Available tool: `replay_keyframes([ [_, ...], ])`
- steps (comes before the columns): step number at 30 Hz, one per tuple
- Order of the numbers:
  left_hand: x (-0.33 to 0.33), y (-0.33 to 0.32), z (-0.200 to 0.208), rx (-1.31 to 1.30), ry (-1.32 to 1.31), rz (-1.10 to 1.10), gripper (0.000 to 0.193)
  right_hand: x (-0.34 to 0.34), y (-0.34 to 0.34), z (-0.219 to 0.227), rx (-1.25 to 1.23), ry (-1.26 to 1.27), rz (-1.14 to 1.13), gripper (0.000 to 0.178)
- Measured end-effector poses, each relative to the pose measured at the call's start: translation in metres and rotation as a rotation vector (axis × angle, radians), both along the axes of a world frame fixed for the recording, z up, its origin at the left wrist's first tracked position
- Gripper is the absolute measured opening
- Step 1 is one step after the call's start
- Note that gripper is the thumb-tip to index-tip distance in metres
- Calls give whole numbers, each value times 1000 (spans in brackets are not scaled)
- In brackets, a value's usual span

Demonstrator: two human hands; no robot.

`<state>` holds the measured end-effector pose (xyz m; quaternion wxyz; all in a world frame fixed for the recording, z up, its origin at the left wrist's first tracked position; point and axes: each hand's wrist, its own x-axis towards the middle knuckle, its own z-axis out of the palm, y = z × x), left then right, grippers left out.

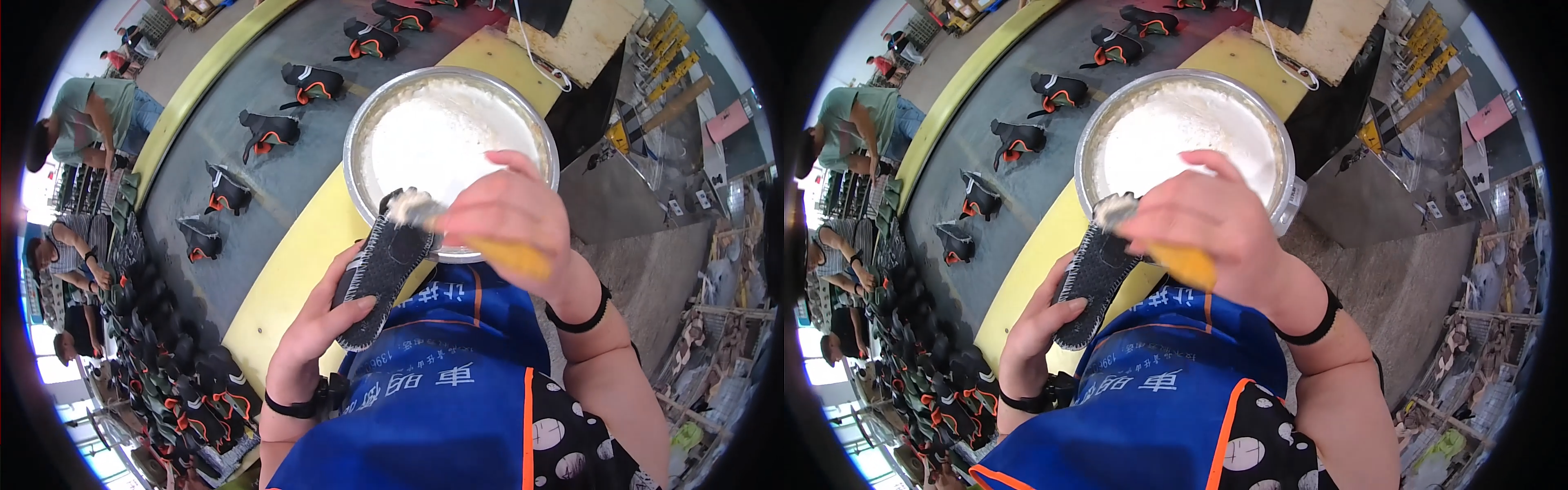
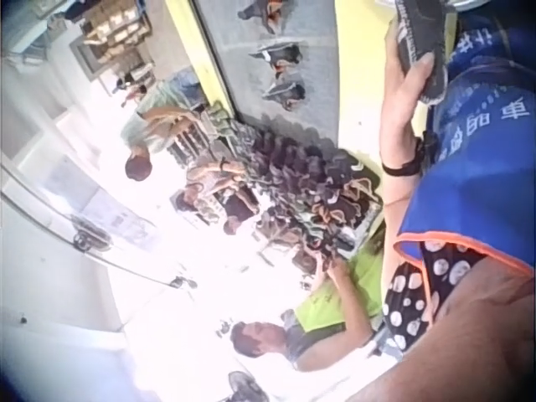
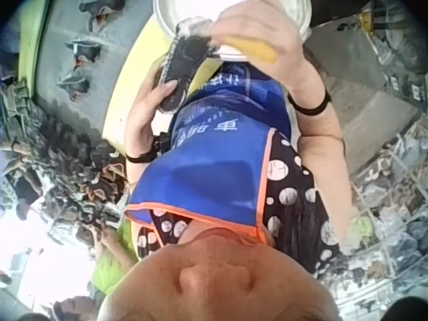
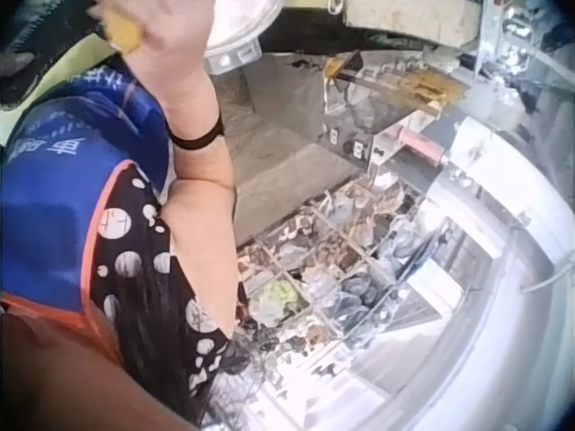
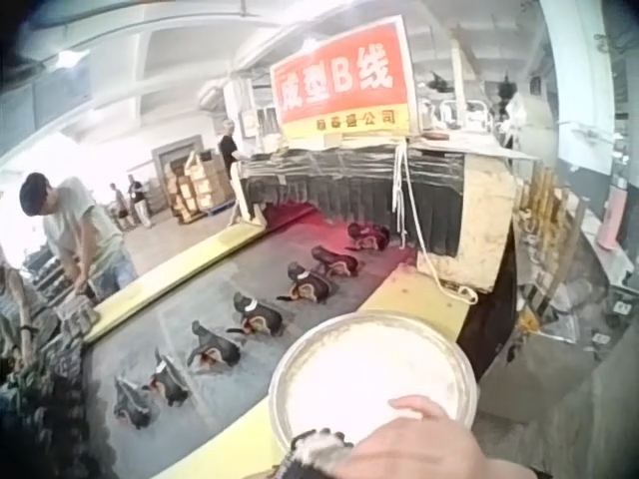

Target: The recorder uses a brush to apply glue to the bottom of shoe soles and then places the shoes onto a conveyor belt.

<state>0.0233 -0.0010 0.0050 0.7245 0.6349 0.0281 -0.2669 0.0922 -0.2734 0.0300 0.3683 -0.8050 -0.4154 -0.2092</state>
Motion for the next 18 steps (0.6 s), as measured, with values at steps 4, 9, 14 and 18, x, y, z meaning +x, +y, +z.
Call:
replay_keyframes([
  [4,2,-5,5,44,16,-27,81,-7,6,6,-16,48,208,17],
  [9,-3,0,3,65,12,-22,81,14,4,-4,-19,23,87,16],
  [14,-7,5,-3,21,15,-11,82,11,2,-4,111,321,-117,14],
  [18,-10,8,-2,-61,24,-19,77,4,14,-5,300,319,120,15],
])
